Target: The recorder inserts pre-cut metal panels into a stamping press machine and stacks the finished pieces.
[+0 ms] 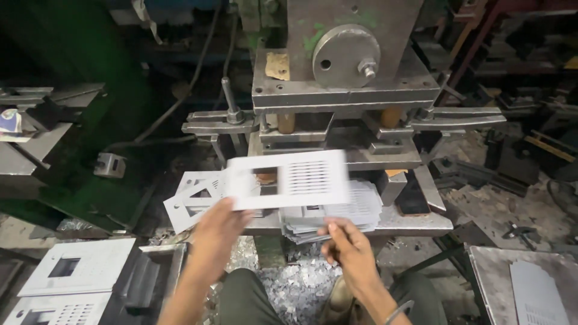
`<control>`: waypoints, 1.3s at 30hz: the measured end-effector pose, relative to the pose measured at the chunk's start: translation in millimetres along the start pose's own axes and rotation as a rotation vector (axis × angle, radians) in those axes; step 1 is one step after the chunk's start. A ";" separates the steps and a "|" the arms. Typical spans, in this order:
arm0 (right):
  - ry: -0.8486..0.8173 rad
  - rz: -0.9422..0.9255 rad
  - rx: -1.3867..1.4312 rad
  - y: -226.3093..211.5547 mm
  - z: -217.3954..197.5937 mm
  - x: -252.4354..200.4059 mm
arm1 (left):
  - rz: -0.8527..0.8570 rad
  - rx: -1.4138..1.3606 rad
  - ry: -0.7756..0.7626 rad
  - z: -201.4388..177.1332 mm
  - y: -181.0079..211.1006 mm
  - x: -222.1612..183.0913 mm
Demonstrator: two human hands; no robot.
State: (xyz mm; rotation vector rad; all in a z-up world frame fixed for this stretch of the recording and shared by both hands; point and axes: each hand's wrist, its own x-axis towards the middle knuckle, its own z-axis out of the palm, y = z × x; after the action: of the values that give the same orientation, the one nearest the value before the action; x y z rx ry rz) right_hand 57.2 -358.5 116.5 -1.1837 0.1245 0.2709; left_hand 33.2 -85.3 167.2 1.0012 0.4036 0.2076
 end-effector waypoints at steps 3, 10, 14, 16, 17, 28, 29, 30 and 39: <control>0.001 -0.130 0.050 -35.3 28.8 6.6 | 0.066 -0.046 -0.174 61.2 -34.2 18.7; 0.148 -0.121 0.052 -79.9 23.1 148.1 | -0.058 -0.294 -0.257 117.5 -46.8 25.0; 0.112 -0.067 -0.122 -100.1 23.2 196.0 | -0.083 -0.136 -0.296 71.2 -52.2 -2.1; 0.185 -0.134 -0.274 -100.4 26.6 208.5 | -0.157 0.041 -0.095 33.5 -65.2 -6.4; 0.184 -0.137 -0.273 -106.6 31.2 204.2 | -0.153 0.041 -0.097 9.1 -74.6 0.4; 0.208 0.075 0.044 -111.3 37.2 204.7 | -0.337 -0.222 0.486 -406.7 -192.1 105.9; 0.211 0.080 0.041 -109.0 34.0 208.1 | -0.343 -0.222 0.489 -396.3 -180.8 100.2; 0.185 0.056 0.035 -106.4 30.5 211.1 | -0.275 -0.162 0.557 -386.2 -169.7 94.4; 0.223 0.009 -0.076 -100.6 27.8 209.1 | 0.009 -0.012 0.465 -162.6 -41.4 28.8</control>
State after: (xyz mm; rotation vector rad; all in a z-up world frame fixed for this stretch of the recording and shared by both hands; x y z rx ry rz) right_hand 284.4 -338.0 167.4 -1.2871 0.3163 0.1518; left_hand -9.8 28.7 48.3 0.9391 0.8191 0.4538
